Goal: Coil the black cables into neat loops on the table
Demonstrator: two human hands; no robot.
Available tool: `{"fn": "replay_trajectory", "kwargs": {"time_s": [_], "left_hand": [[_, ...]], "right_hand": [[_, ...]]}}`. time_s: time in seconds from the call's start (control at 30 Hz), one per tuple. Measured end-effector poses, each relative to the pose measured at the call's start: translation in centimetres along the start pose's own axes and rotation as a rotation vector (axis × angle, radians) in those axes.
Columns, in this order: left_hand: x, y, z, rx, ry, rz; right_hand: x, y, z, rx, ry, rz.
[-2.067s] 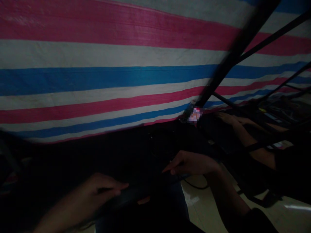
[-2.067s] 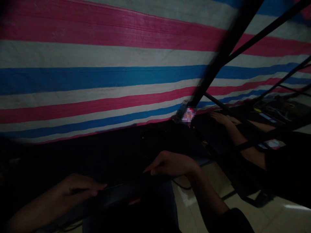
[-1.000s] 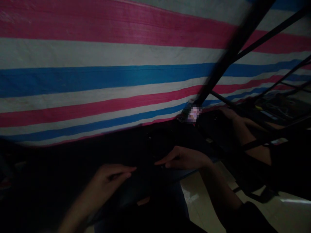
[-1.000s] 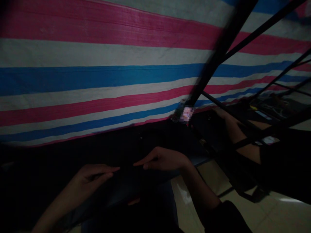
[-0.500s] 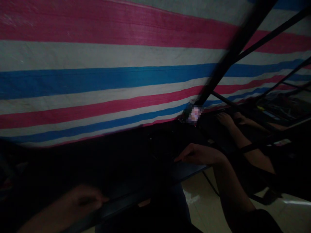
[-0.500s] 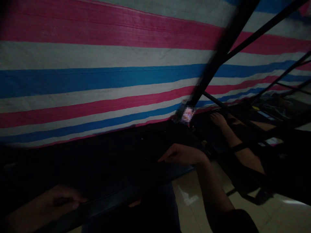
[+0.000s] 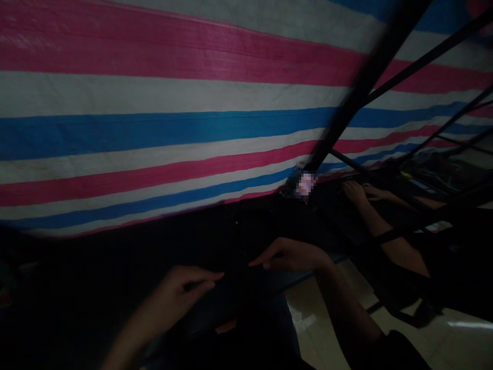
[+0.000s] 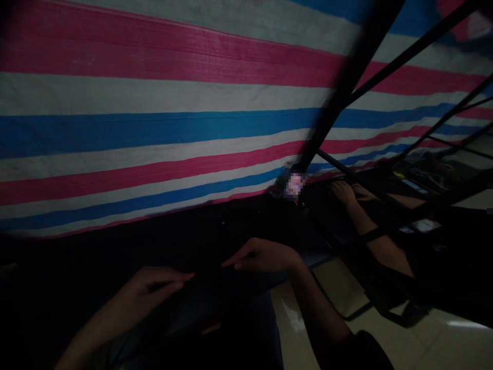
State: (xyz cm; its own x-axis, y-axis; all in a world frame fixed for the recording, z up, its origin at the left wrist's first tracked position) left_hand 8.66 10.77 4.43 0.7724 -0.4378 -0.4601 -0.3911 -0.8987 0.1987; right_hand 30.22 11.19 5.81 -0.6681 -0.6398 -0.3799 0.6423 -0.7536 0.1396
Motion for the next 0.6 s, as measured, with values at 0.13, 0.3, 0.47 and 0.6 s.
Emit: {"fn": "replay_trajectory", "kwargs": {"time_s": [0.13, 0.3, 0.47, 0.6], "left_hand": [[0.0, 0.7, 2.0, -0.083, -0.130, 0.111], [2.4, 0.6, 2.5, -0.120, -0.197, 0.275], [-0.5, 0.9, 4.3, -0.195, -0.113, 0.180], [-5.6, 2.1, 6.7, -0.297, -0.058, -0.063]], "right_hand": [[2.2, 0.2, -2.4, 0.120, 0.064, 0.145], [4.4, -0.6, -6.2, 0.374, 0.212, 0.205], [0.9, 0.3, -6.5, 0.338, 0.170, 0.076], [-4.7, 2.6, -6.3, 0.345, 0.140, -0.096]]}}
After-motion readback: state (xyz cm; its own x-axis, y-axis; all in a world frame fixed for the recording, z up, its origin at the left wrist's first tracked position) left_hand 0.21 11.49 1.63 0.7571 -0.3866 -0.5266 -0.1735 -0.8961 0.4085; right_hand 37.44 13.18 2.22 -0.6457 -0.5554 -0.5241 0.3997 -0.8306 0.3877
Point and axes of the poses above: each hand's wrist, its own y-axis away from the middle knuckle, its own x-axis out of the palm, z = x × y, the point moved 9 cm from there along -y, towards the middle knuckle, and after that the axes turned 9 degrees about -z, right-handed, at the moved point
